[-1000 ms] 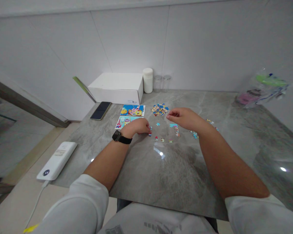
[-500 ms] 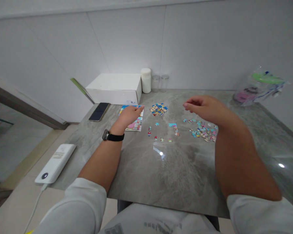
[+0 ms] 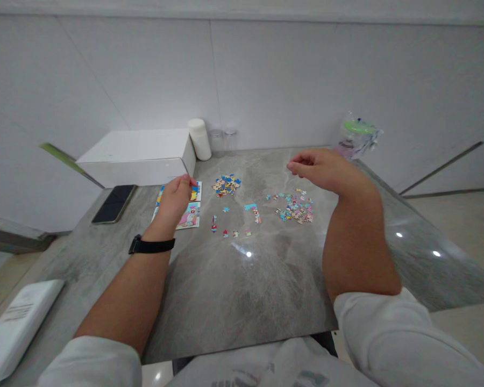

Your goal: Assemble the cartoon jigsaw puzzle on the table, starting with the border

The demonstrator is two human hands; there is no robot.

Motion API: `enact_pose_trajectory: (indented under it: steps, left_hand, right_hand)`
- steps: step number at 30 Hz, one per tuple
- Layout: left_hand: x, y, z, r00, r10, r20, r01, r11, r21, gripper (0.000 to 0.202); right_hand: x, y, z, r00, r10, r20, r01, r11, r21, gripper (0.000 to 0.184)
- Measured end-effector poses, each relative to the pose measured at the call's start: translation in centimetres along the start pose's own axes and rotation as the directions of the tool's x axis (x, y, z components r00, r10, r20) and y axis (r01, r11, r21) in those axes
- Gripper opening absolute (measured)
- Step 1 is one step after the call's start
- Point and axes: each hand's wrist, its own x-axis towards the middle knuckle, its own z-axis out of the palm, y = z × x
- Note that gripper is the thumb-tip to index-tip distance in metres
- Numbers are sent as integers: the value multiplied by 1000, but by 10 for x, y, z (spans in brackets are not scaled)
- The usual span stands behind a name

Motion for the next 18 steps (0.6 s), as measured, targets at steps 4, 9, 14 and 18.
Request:
enact_pose_trajectory:
  steps: [4, 9, 14, 18]
  left_hand:
    - [-2, 2, 5, 1000, -10, -29, 1, 953, -304, 22]
    - [-3, 9, 2, 994, -106, 14, 96, 827, -554, 13]
    - [1, 12, -7, 962, -260, 77, 231, 636, -736, 8]
    - [4, 10, -14, 929, -348, 122, 293, 495, -818, 12]
  right_hand:
    - [-7, -3, -6, 999, 38, 0, -38, 997, -66, 34]
    - [-6, -2, 0, 996, 64, 61, -55, 990, -128, 20]
    - [6, 8, 25, 983, 85, 162, -39, 962, -271, 10]
    - [16, 13, 64, 904, 202, 378, -11, 892, -451, 19]
